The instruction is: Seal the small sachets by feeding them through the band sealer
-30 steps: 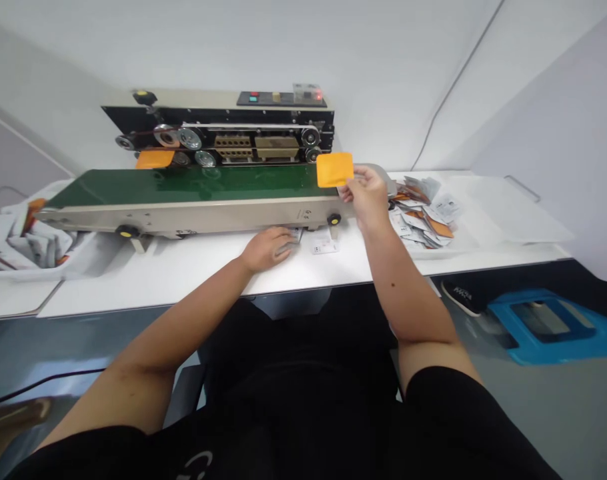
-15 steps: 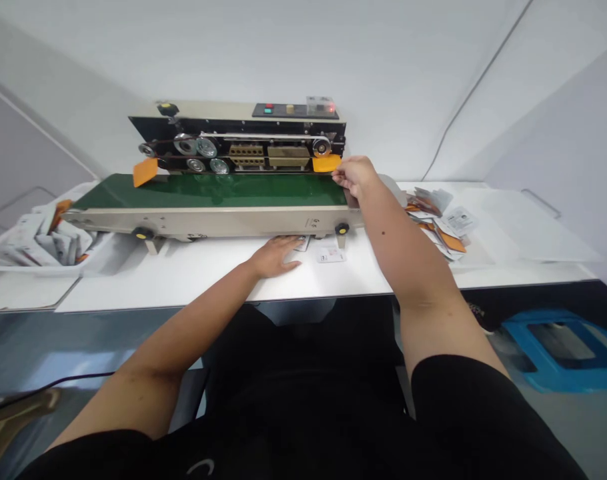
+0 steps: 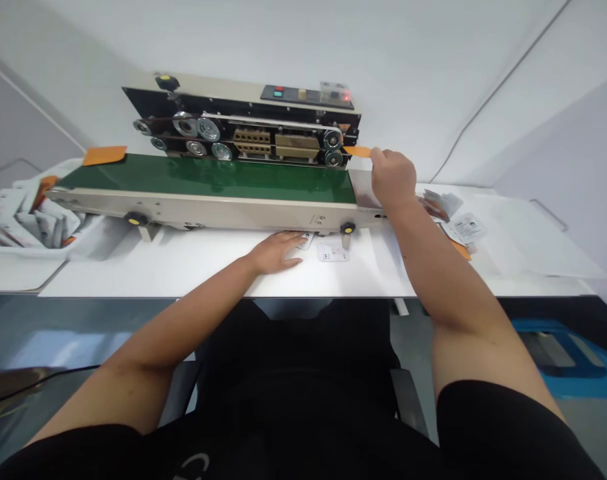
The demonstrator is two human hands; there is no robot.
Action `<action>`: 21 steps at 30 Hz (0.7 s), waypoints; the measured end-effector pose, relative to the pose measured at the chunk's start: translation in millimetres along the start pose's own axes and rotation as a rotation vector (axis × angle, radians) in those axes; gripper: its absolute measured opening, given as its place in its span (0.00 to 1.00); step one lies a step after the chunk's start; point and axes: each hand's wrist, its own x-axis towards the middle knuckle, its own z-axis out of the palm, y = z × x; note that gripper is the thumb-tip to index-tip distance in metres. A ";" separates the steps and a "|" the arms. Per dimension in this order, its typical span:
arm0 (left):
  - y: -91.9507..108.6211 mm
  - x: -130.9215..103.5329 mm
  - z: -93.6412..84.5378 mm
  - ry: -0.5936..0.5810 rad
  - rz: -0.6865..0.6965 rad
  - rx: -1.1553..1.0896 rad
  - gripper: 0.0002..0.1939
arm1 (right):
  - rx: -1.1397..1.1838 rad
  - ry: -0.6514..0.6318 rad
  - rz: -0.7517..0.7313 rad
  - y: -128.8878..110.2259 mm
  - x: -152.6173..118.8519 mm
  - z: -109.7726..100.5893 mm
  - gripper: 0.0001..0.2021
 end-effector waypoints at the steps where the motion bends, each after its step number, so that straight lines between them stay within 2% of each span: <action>1: -0.2 -0.2 0.3 0.007 0.006 -0.001 0.37 | -0.054 -0.027 -0.035 -1.8 3.4 0.6 0.10; 6: -0.5 -0.5 0.4 0.014 0.016 0.005 0.36 | -0.076 -0.090 -0.151 -27.3 15.8 3.2 0.11; 12: 4.2 -1.4 -4.6 -0.005 0.002 0.015 0.36 | -0.076 -0.140 -0.175 -59.9 16.5 5.9 0.10; 18: 6.7 -1.8 -6.6 -0.019 0.000 0.045 0.35 | -0.034 -0.146 -0.197 -74.7 28.5 13.5 0.12; 21: 5.6 -1.8 -5.7 0.023 0.038 0.039 0.34 | 0.020 -0.125 -0.187 -81.6 30.3 8.7 0.11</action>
